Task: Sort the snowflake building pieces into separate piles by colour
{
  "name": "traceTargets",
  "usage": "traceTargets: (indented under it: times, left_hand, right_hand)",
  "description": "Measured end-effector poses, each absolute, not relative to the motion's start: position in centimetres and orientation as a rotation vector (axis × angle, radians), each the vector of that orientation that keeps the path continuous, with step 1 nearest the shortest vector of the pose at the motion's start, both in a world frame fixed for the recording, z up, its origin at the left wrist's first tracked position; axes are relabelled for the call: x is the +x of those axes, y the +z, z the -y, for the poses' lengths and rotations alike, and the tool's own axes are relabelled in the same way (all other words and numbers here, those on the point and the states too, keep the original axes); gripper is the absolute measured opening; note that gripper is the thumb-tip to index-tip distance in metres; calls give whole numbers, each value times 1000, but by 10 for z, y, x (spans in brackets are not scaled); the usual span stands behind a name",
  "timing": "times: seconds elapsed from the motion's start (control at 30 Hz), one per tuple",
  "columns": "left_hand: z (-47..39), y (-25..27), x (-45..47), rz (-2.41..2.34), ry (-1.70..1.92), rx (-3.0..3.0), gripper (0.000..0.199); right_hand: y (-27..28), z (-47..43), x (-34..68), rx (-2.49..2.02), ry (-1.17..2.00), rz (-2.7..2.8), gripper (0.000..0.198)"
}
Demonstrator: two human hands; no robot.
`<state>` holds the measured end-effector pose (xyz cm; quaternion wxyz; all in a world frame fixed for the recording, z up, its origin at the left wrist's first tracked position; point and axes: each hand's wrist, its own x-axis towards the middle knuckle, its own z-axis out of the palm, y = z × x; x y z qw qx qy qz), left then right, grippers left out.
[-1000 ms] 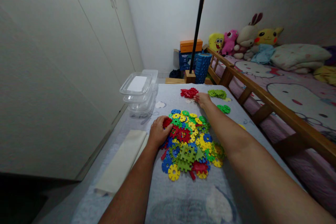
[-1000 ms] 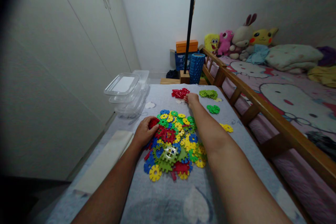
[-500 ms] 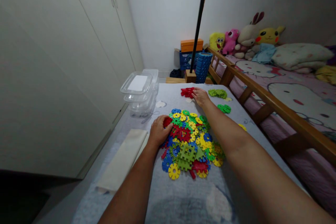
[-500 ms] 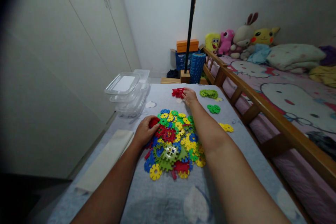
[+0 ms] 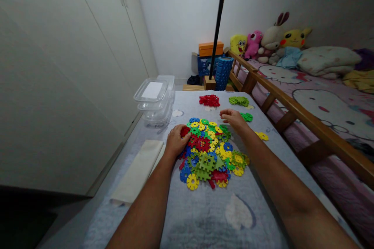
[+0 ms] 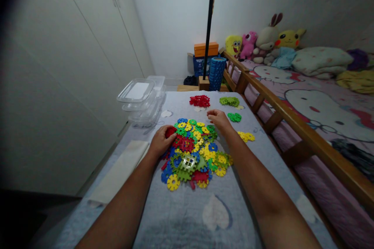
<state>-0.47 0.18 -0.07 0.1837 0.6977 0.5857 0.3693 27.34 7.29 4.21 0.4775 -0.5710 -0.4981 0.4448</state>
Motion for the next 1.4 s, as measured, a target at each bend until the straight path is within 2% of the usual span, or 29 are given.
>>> traceTargets:
  times: [0.27,0.43,0.77,1.07,1.4]
  left_hand:
    - [-2,1,-5,-1659,1011,1960,27]
    - [-2,1,-5,-1641,1011,1982,27]
    - [-1,2,-5,-1636,1016,1989,25]
    - [-6,-7,-7,-1654,1030,2013,29]
    - [-5,-5,-7,-1653,1020,1997,26]
  right_hand:
    - [21,-11,294,-1607,718,1649,30]
    - [19,2,291,-1610,600,1736,30]
    - [25,15,284,-1452,939,1651,19]
    - [43,-29,309,-1343,1030,1211,14]
    - [34,-122,362,-1637,582,844,22]
